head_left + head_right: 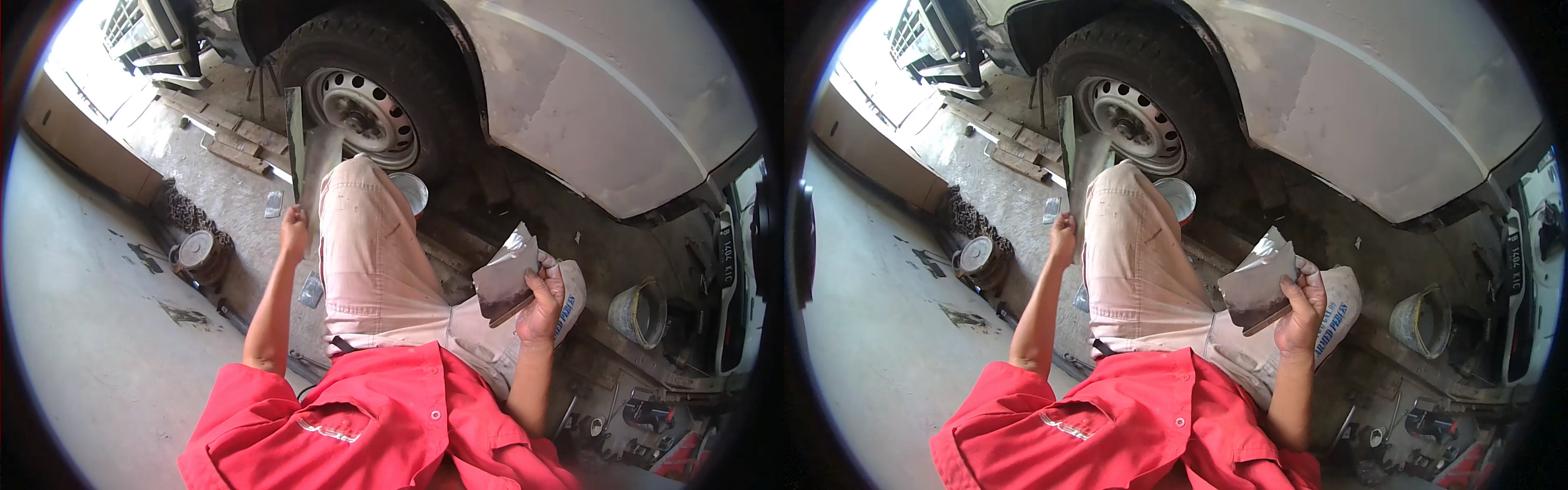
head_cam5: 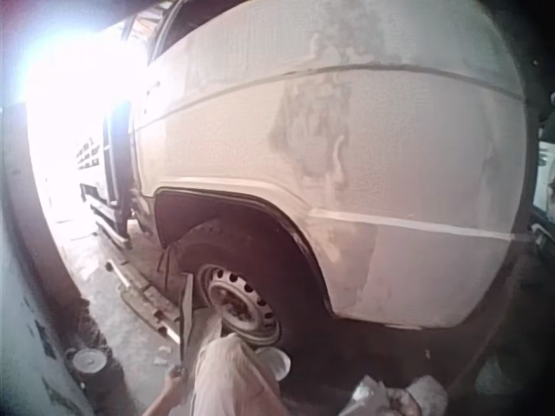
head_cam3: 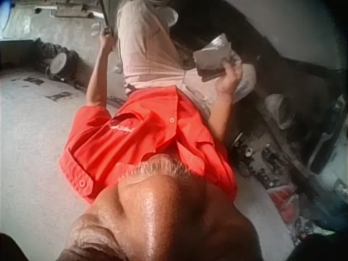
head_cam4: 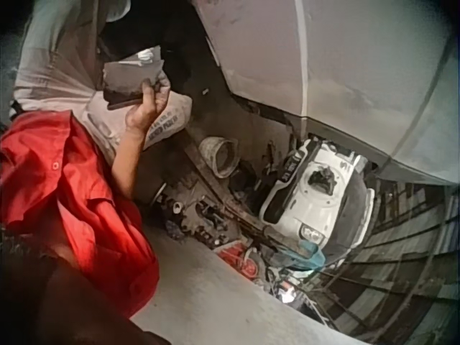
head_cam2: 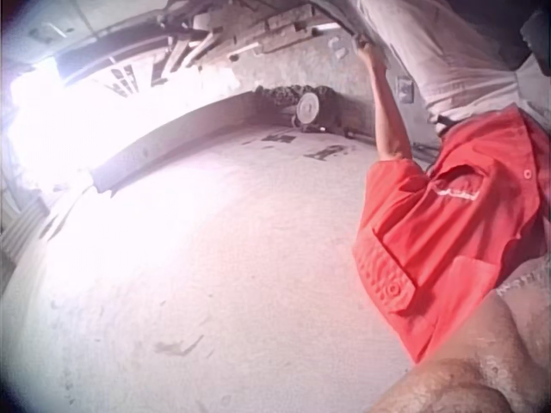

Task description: Apply filler and sand the lower panel of a vehicle for body repair.

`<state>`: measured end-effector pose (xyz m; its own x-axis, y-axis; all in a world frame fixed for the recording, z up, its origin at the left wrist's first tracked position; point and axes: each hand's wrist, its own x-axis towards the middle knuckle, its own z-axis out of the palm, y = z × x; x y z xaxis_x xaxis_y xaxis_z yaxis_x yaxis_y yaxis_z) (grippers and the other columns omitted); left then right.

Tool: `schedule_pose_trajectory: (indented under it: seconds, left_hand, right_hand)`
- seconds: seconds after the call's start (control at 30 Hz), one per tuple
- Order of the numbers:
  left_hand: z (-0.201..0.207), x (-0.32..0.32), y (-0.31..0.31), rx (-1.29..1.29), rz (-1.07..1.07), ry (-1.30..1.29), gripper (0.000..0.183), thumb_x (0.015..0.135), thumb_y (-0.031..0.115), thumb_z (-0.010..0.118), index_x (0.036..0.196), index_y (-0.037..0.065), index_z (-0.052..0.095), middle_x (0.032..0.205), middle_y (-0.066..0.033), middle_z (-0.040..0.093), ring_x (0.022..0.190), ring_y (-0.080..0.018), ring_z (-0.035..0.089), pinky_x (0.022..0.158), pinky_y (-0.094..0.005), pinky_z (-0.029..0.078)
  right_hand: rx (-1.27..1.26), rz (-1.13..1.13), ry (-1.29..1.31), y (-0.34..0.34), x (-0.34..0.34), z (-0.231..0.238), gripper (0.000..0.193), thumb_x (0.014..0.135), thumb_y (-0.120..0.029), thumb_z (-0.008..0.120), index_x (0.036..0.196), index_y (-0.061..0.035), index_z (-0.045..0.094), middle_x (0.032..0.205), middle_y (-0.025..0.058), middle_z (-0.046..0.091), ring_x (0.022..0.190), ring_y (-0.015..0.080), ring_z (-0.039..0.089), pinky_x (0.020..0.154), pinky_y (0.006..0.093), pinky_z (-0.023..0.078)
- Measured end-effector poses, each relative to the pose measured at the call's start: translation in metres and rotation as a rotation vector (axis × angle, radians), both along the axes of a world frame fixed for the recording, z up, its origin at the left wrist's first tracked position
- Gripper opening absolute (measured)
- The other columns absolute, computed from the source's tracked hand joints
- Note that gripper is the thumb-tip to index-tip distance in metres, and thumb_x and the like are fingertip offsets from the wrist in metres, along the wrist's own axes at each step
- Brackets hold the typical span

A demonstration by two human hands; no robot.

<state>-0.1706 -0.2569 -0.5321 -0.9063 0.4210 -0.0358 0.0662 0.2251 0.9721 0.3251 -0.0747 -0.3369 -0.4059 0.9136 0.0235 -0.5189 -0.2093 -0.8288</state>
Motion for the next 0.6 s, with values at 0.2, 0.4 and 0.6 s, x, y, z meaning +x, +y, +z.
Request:
schedule_pose_trajectory:
  seconds: [0.2, 0.4, 0.6]
  left_hand:
    - [-0.050, 0.021, 0.035, 0.200, -0.143, -0.286, 0.029, 0.105, 0.016, 0.059, 0.127, -0.003, 0.062, 0.101, -0.0076, 0.068, 0.086, -0.0145, 0.057, 0.078, -0.0323, 0.050]
    - [-0.057, 0.045, 0.056, 0.159, -0.073, -0.272, 0.030, 0.105, 0.017, 0.059, 0.127, -0.003, 0.062, 0.102, -0.0083, 0.068, 0.086, -0.0152, 0.058, 0.079, -0.0328, 0.050]
    - [-0.066, 0.057, 0.043, 0.136, -0.010, -0.231, 0.030, 0.106, 0.017, 0.059, 0.127, -0.004, 0.062, 0.102, -0.0090, 0.068, 0.087, -0.0160, 0.058, 0.080, -0.0333, 0.050]
  right_hand:
    - [-0.080, -0.032, -0.049, 0.002, -0.001, -0.014, 0.032, 0.094, 0.001, 0.064, 0.125, -0.0031, 0.062, 0.119, 0.0073, 0.070, 0.111, 0.0163, 0.065, 0.103, 0.0336, 0.049]
    - [-0.147, -0.017, -0.083, -0.004, -0.007, -0.024, 0.035, 0.095, 0.000, 0.064, 0.129, -0.0035, 0.060, 0.121, 0.0076, 0.067, 0.112, 0.0170, 0.063, 0.104, 0.0339, 0.048]
    - [-0.166, -0.018, -0.075, -0.011, -0.005, -0.032, 0.035, 0.096, -0.001, 0.064, 0.130, -0.0030, 0.059, 0.122, 0.0082, 0.067, 0.114, 0.0175, 0.062, 0.106, 0.0342, 0.047]
